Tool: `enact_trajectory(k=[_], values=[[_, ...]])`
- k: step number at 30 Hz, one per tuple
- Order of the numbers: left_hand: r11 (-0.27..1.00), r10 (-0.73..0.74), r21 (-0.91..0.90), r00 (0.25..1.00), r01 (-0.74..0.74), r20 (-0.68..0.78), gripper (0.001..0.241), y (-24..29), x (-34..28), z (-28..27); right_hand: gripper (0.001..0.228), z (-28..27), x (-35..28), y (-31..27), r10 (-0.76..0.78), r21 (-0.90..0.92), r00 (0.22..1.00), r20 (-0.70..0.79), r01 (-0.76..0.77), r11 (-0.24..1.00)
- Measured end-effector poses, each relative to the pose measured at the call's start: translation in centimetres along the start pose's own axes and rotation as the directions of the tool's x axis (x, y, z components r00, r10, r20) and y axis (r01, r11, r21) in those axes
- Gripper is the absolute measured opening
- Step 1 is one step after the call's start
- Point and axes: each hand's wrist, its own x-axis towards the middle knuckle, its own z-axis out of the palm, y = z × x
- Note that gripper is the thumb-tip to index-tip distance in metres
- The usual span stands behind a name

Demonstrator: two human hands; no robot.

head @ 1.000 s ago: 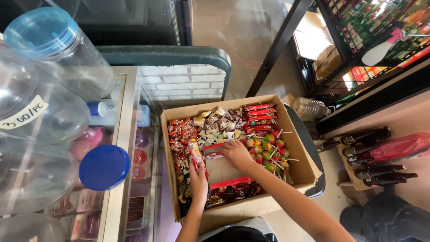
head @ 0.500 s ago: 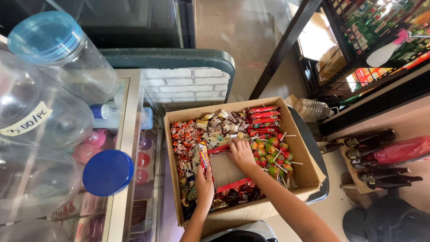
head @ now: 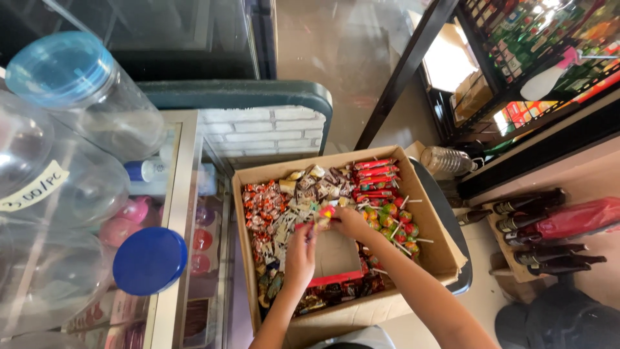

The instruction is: Stocking a grocery shelf with various chocolate bars and candy by transferring them from a larger box into individual display boxes.

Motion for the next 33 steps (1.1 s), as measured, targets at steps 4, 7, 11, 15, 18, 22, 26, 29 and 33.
enact_trajectory(k=[4, 7, 11, 15, 18, 22, 26, 29, 33], values=[[0.973, 0.097, 0.159, 0.919, -0.169, 0.381, 0.025, -0.6, 0.9, -0.3, 0.027, 0.1, 0.2, 2.2, 0.053, 0.068, 0.995, 0.089, -0.059, 0.996], [0.869, 0.177, 0.335, 0.859, -0.365, 0.480, 0.029, -1.0, 1.2, -0.6, 0.029, 0.0, -0.2, 2.5, -0.094, 0.187, 0.989, 0.114, 0.072, 0.980], [0.736, 0.199, 0.468, 0.818, -0.488, 0.540, 0.035, -1.7, 1.8, -0.3, 0.040, -0.6, -0.3, 1.8, 0.062, 0.268, 0.991, 0.120, -0.092, 0.959], [0.694, 0.259, 0.461, 0.790, -0.552, 0.556, 0.034, -1.8, 2.7, -0.3, 0.040, -1.1, -1.0, 1.2, 0.132, 0.252, 0.982, 0.132, -0.162, 0.954], [0.733, 0.190, 0.423, 0.758, -0.532, 0.624, 0.030, -1.9, 3.1, -0.3, 0.050, -2.6, -2.5, -0.5, 0.074, 0.255, 0.993, 0.094, -0.096, 0.962], [0.703, 0.236, 0.403, 0.727, -0.586, 0.645, 0.021, -2.9, 2.9, 0.9, 0.068, -4.2, -4.4, -2.9, 0.049, 0.084, 0.998, 0.047, -0.053, 0.995], [0.669, 0.176, 0.448, 0.712, -0.593, 0.680, 0.018, -1.6, 3.4, 1.6, 0.078, -3.7, -5.6, -4.0, 0.088, 0.102, 0.996, -0.023, -0.086, 0.991], [0.592, 0.256, 0.493, 0.729, -0.637, 0.635, 0.018, 1.4, 4.9, 0.5, 0.066, -3.5, -5.8, -4.8, 0.210, 0.097, 0.977, -0.041, -0.205, 0.974], [0.515, 0.385, 0.550, 0.751, -0.657, 0.537, 0.025, 0.2, 5.6, 1.3, 0.057, -2.2, -5.4, -3.6, 0.217, 0.116, 0.970, -0.107, -0.205, 0.972]])
